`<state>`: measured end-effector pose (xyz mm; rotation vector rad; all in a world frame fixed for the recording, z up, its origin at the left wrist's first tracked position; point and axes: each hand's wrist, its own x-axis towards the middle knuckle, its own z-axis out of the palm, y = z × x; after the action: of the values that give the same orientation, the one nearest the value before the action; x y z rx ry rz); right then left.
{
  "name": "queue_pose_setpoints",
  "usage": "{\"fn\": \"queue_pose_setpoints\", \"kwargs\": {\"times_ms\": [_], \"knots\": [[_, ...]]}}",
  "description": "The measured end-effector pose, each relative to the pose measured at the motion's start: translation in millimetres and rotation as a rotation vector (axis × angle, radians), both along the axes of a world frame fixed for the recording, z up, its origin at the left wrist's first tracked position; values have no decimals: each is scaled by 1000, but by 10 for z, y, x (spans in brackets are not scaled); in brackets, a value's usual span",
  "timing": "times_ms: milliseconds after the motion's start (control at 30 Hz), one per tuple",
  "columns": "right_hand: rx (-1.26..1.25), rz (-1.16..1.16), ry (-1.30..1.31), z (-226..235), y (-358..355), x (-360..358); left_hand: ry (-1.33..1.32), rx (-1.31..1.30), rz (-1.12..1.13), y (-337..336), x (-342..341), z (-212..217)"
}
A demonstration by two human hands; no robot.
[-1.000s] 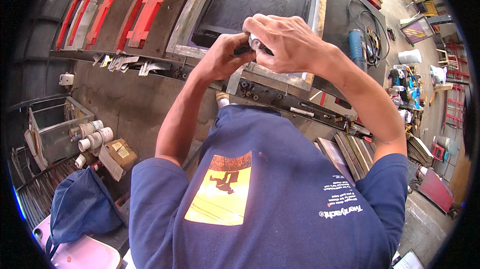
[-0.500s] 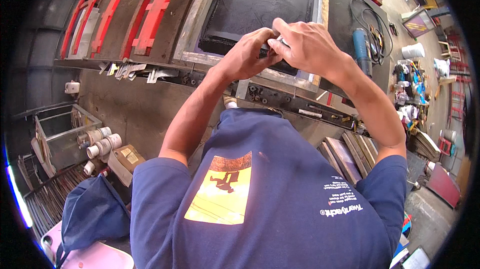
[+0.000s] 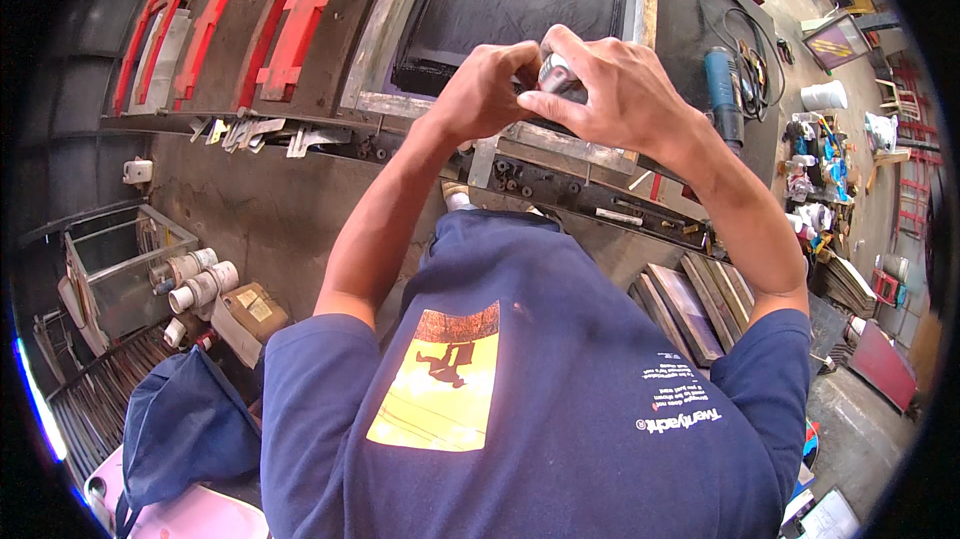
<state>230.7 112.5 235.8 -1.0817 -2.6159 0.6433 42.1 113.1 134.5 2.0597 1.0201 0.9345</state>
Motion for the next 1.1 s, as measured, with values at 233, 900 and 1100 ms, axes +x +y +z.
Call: {"fn": "queue_pose_setpoints", "kwargs": {"times_ms": [233,900,1100], "knots": [[129,11,183,-197,64,100,148,5,-1,-178,-255,-436],[-289,-316,588,-541,-438,615,367,11,297,-505,5,-1027],[-333,-457,513,-612,-670,827,422,-89,131,-898,142,-1034]]}}
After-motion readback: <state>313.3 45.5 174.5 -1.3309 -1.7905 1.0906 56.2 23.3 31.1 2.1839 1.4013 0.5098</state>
